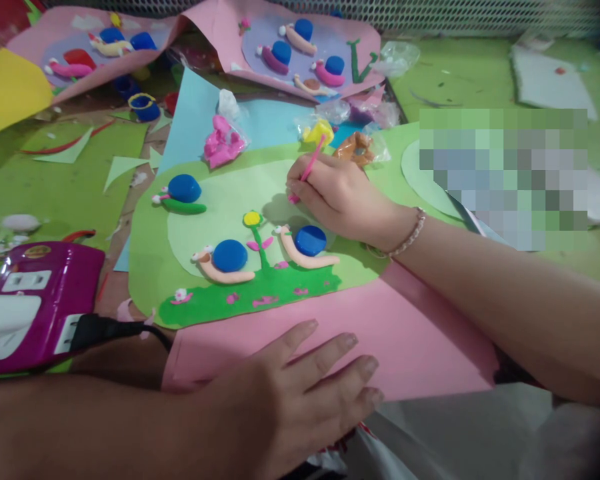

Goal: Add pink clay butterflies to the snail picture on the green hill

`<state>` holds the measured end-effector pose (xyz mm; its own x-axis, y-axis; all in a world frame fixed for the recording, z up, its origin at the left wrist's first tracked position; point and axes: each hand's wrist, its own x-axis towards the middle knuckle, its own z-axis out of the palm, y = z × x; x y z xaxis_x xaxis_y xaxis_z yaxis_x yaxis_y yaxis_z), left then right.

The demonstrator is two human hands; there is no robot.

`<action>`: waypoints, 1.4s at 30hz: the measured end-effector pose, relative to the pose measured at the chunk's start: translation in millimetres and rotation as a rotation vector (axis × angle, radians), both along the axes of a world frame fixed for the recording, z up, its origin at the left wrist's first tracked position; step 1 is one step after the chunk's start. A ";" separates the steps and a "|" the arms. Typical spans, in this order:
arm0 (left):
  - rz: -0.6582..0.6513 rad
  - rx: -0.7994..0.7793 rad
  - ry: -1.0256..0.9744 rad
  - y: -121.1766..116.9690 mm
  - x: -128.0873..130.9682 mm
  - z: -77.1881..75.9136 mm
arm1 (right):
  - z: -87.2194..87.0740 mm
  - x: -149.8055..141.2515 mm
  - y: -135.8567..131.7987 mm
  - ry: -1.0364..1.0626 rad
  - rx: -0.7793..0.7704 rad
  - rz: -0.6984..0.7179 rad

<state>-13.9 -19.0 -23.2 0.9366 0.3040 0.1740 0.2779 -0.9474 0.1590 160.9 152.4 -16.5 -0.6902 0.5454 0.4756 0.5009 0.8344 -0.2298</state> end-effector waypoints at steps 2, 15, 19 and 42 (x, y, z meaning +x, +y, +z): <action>-0.002 -0.003 0.006 0.3 -0.1 0.1 | -0.8 -0.2 0.3 -0.012 0.039 0.005; 0.013 -0.001 0.004 -0.2 0.3 1.1 | 0.1 0.4 1.8 0.089 -0.119 -0.013; 0.006 -0.001 0.011 0.4 0.1 1.5 | -0.1 0.3 2.0 0.054 -0.165 -0.025; 0.016 -0.013 -0.015 -0.6 2.0 -1.0 | 4.3 -7.1 2.1 0.152 -0.325 -0.210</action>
